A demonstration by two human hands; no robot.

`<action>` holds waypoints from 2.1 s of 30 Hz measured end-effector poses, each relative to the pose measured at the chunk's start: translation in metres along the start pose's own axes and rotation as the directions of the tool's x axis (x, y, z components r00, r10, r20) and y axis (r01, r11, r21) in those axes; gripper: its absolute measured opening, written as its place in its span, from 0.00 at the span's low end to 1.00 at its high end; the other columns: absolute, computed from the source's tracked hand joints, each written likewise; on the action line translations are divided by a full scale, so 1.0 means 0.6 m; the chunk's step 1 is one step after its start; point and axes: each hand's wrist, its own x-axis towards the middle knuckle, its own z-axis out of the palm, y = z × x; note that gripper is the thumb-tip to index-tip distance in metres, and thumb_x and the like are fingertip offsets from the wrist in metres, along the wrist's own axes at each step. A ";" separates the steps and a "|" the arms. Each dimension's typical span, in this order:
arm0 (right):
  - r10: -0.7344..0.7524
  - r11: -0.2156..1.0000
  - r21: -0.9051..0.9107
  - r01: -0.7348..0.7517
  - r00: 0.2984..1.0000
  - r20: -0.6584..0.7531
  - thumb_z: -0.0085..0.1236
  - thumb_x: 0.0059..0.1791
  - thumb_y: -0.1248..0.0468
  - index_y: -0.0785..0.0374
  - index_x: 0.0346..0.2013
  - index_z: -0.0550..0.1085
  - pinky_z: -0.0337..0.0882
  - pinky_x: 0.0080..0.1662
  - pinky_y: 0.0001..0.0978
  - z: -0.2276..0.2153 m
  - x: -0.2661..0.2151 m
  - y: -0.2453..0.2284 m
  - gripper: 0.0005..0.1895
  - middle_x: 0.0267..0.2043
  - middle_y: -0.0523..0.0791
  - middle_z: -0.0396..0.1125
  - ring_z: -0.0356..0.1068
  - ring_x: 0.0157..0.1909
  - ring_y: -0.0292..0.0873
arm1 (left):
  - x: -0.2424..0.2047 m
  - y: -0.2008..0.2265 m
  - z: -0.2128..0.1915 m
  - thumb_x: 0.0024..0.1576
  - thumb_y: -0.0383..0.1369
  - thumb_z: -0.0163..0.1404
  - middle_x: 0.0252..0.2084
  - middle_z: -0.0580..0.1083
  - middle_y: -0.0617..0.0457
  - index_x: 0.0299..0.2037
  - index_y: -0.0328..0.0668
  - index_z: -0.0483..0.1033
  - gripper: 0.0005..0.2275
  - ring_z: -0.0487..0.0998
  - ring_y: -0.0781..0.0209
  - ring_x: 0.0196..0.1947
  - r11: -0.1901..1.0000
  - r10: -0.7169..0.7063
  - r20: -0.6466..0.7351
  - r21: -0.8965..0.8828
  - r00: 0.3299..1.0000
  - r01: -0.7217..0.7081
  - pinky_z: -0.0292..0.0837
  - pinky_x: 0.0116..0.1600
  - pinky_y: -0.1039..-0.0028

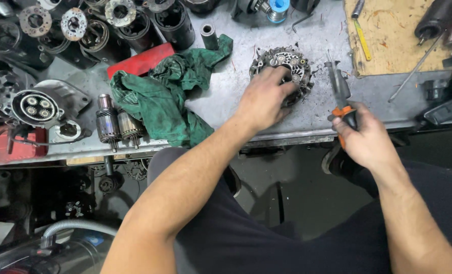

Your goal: The person uses pliers to remove small metal pins from a stator assembly on a workbench. After separating the stator housing from the copper-wound rotor, the person uses a utility knife to scrape and clean the copper windings on the rotor while seated.

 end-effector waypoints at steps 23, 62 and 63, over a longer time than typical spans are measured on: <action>-0.336 0.871 0.361 0.333 0.940 -0.057 0.51 0.56 0.70 0.69 0.55 0.67 0.69 0.48 0.32 0.106 0.017 0.040 0.13 0.46 0.48 0.69 0.68 0.43 0.41 | 0.000 -0.077 -0.062 0.45 0.36 0.62 0.37 0.79 0.50 0.38 0.43 0.83 0.12 0.79 0.51 0.36 0.926 -0.143 -0.175 -0.372 0.974 0.069 0.75 0.42 0.65; -0.379 0.699 -0.692 0.179 0.913 -0.147 0.54 0.47 0.70 0.50 0.78 0.55 0.52 0.51 0.93 0.142 0.036 -0.026 0.44 0.49 0.58 0.61 0.62 0.48 0.62 | 0.004 -0.103 -0.069 0.44 0.38 0.61 0.34 0.83 0.54 0.39 0.43 0.85 0.14 0.81 0.55 0.29 0.883 -0.309 0.054 -0.356 0.949 0.308 0.77 0.39 0.68; -0.390 0.684 -0.704 0.189 0.911 -0.134 0.54 0.47 0.70 0.51 0.78 0.55 0.59 0.51 0.88 0.140 0.036 -0.026 0.44 0.45 0.57 0.61 0.63 0.44 0.59 | 0.004 -0.101 -0.070 0.44 0.37 0.60 0.35 0.83 0.55 0.40 0.44 0.85 0.14 0.82 0.56 0.30 0.882 -0.302 0.056 -0.362 0.952 0.301 0.77 0.39 0.69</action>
